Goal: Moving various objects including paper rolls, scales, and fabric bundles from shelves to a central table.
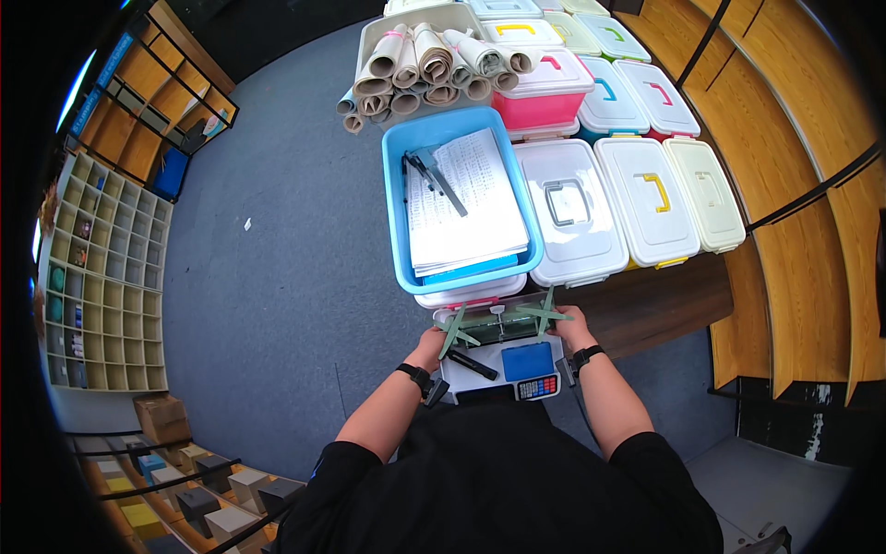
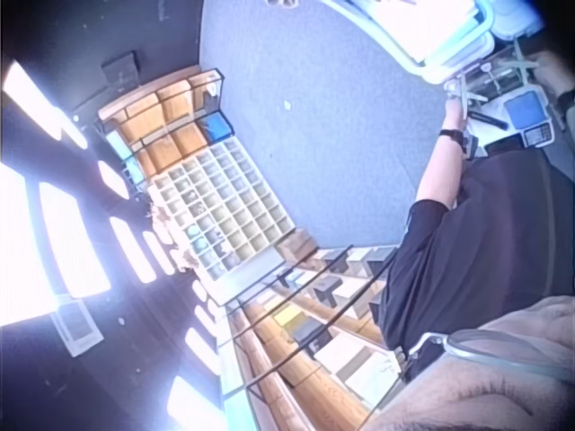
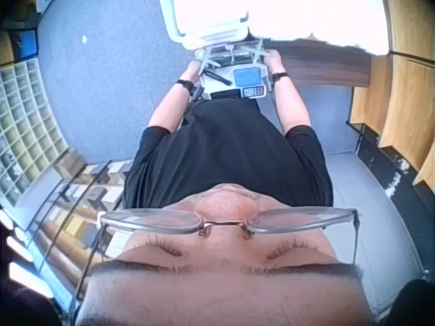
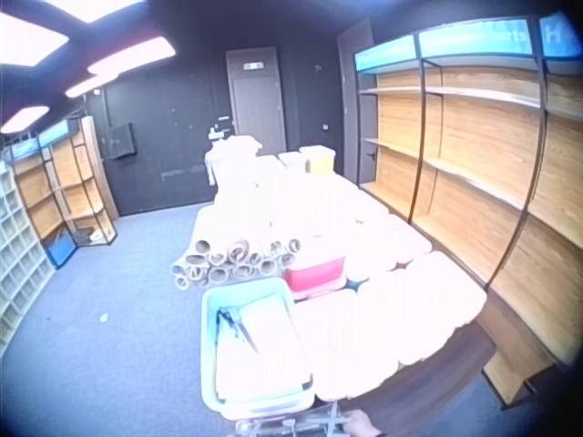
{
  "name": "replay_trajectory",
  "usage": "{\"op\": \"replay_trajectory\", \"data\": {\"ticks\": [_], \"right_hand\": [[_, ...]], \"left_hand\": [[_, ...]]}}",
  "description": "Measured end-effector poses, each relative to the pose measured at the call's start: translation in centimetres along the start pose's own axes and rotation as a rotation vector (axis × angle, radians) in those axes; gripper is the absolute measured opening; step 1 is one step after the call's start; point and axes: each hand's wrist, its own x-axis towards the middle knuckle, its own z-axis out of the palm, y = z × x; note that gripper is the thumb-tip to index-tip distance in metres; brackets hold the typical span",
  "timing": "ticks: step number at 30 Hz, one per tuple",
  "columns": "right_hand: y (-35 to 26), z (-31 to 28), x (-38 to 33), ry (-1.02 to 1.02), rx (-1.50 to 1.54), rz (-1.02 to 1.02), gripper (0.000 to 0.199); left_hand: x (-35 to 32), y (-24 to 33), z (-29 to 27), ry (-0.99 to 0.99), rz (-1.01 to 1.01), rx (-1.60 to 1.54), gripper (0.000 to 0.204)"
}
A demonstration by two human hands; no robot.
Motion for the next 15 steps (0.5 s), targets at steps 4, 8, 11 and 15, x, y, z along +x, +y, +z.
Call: {"op": "replay_trajectory", "data": {"ticks": [4, 8, 11, 15], "right_hand": [[-1.2, 0.3, -0.9, -0.036, 0.012, 0.010, 0.025], [-2.4, 0.5, -1.9, -0.043, 0.028, 0.037, 0.021], [-2.2, 0.9, -2.2, 0.037, -0.142, -0.042, 0.018], [-1.3, 1.3, -2.0, 0.111, -0.235, -0.135, 0.016]], "left_hand": [[0.2, -0.1, -0.3, -0.014, 0.000, 0.003, 0.020], [1.4, -1.2, -1.2, -0.034, 0.019, 0.038, 0.018], [2.4, -1.9, -1.8, -0.025, 0.017, 0.030, 0.019], [3.1, -2.4, -2.5, -0.043, 0.027, 0.041, 0.020]]}}
